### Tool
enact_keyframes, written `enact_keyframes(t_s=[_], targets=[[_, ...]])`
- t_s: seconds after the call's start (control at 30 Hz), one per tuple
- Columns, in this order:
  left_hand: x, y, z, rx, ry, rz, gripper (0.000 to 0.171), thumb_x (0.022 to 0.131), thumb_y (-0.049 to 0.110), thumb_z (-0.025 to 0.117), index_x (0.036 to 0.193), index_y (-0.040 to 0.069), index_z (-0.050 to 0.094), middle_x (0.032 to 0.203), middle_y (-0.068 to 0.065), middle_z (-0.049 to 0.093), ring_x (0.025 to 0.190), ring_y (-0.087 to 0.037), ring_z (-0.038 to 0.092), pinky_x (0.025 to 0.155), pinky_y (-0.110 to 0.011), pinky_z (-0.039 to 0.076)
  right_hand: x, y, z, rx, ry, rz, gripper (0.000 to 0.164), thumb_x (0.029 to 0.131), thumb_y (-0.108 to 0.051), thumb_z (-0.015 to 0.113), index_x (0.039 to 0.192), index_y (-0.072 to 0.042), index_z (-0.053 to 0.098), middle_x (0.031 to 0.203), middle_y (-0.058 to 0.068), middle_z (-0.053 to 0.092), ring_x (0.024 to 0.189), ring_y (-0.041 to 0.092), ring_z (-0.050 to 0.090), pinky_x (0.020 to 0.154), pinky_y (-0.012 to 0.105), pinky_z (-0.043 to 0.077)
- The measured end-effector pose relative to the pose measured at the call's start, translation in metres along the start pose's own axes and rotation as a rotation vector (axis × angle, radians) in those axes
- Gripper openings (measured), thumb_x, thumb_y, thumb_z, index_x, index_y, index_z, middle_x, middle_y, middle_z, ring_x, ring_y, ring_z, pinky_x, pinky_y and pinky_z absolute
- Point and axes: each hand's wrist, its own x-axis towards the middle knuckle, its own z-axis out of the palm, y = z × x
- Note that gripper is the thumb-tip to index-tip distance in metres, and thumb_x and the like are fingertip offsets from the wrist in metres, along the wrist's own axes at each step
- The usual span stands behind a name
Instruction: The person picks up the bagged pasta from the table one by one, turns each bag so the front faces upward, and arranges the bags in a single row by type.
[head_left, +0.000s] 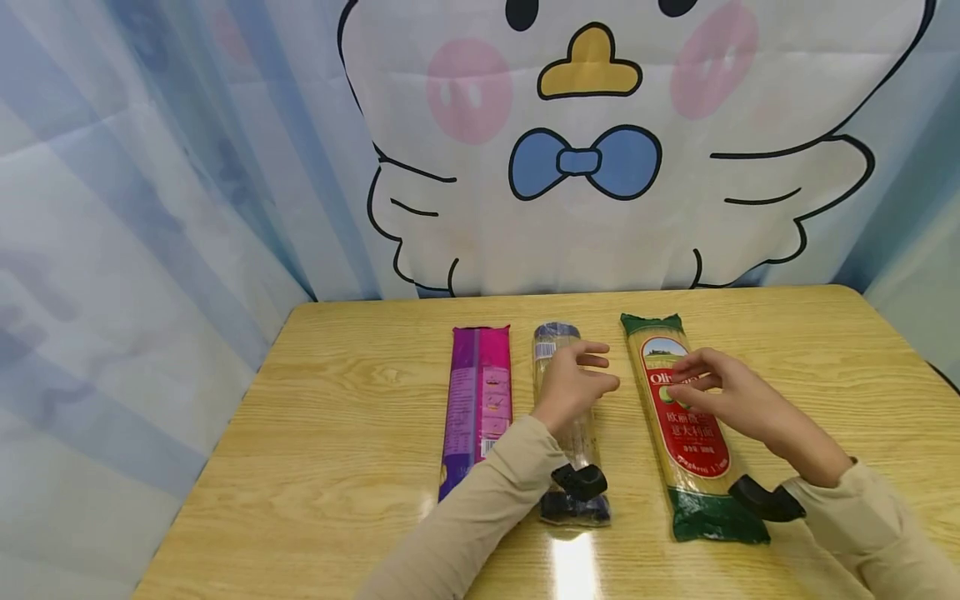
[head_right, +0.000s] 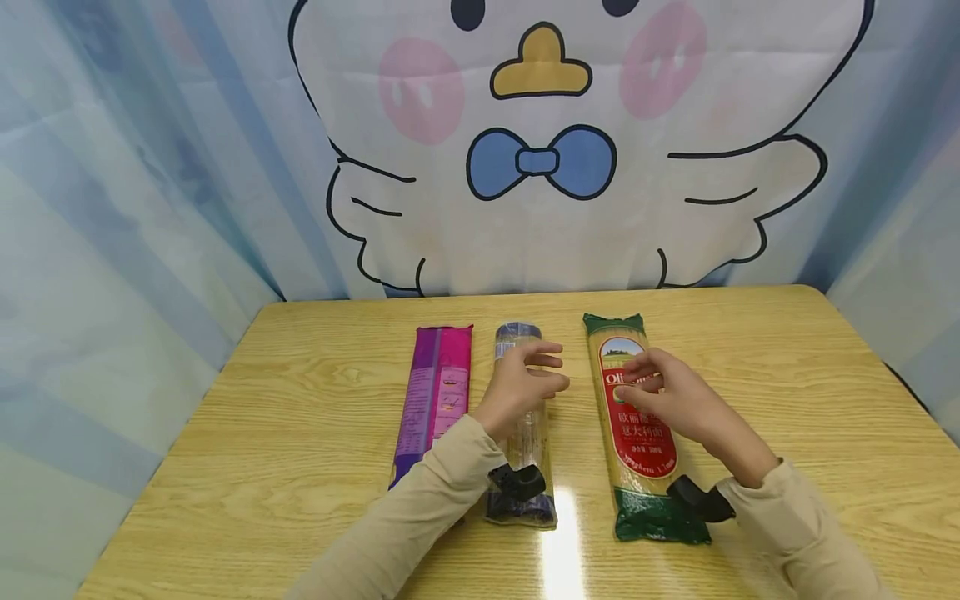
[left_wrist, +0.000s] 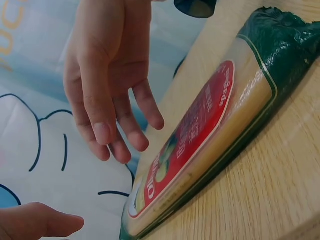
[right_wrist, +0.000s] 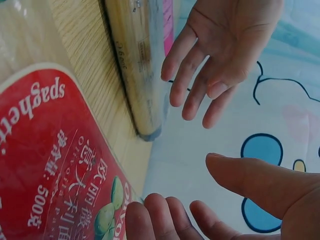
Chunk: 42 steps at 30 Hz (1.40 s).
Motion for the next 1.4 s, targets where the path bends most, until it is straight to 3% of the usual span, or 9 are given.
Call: enact_keyframes(t_s=[0.3, 0.63, 0.87, 1.17, 1.4], targets=[[-0.006, -0.001, -0.021, 0.038, 0.01, 0.019, 0.043, 0.086, -0.001, 0.07, 0.128, 0.008, 0.064, 0.12, -0.018, 0.064, 0.097, -0.02, 0.067, 0.077, -0.028, 0.058, 0.002, -0.008, 0.008, 0.031, -0.013, -0.041, 0.049, 0.1, -0.024, 0.061, 0.133, 0.009, 0.044, 0.125, 0.026, 0.057, 0.106, 0.032, 0.063, 0.076, 0.03, 0.059], [-0.012, -0.005, -0.037, 0.07, 0.06, 0.052, 0.044, 0.085, -0.001, 0.07, 0.128, 0.005, 0.065, 0.116, -0.017, 0.066, 0.096, -0.022, 0.068, 0.075, -0.028, 0.058, 0.006, -0.016, 0.018, 0.064, -0.054, -0.078, 0.052, 0.101, -0.023, 0.059, 0.136, 0.011, 0.041, 0.127, 0.028, 0.053, 0.107, 0.031, 0.061, 0.079, 0.032, 0.06], [-0.015, -0.009, -0.049, 0.069, 0.073, 0.027, 0.045, 0.086, 0.0, 0.069, 0.13, 0.004, 0.062, 0.119, -0.016, 0.065, 0.101, -0.024, 0.067, 0.078, -0.031, 0.059, 0.011, -0.02, 0.029, 0.061, -0.065, -0.109, 0.051, 0.1, -0.02, 0.06, 0.135, 0.013, 0.042, 0.123, 0.027, 0.056, 0.108, 0.034, 0.06, 0.077, 0.031, 0.059], [-0.016, -0.017, -0.062, 0.075, 0.109, 0.011, 0.044, 0.085, 0.0, 0.07, 0.128, 0.002, 0.063, 0.119, -0.02, 0.065, 0.106, -0.032, 0.066, 0.078, -0.033, 0.059, 0.015, -0.02, 0.041, 0.14, -0.148, -0.099, 0.06, 0.101, -0.021, 0.058, 0.142, 0.015, 0.032, 0.129, 0.034, 0.052, 0.108, 0.038, 0.065, 0.083, 0.039, 0.06], [-0.015, -0.021, -0.064, 0.082, 0.115, -0.032, 0.046, 0.088, 0.006, 0.07, 0.132, 0.003, 0.06, 0.124, -0.018, 0.064, 0.109, -0.031, 0.065, 0.081, -0.035, 0.059, 0.017, -0.019, 0.049, 0.15, -0.183, -0.095, 0.061, 0.101, -0.021, 0.059, 0.143, 0.014, 0.032, 0.128, 0.032, 0.053, 0.109, 0.036, 0.065, 0.084, 0.041, 0.06]])
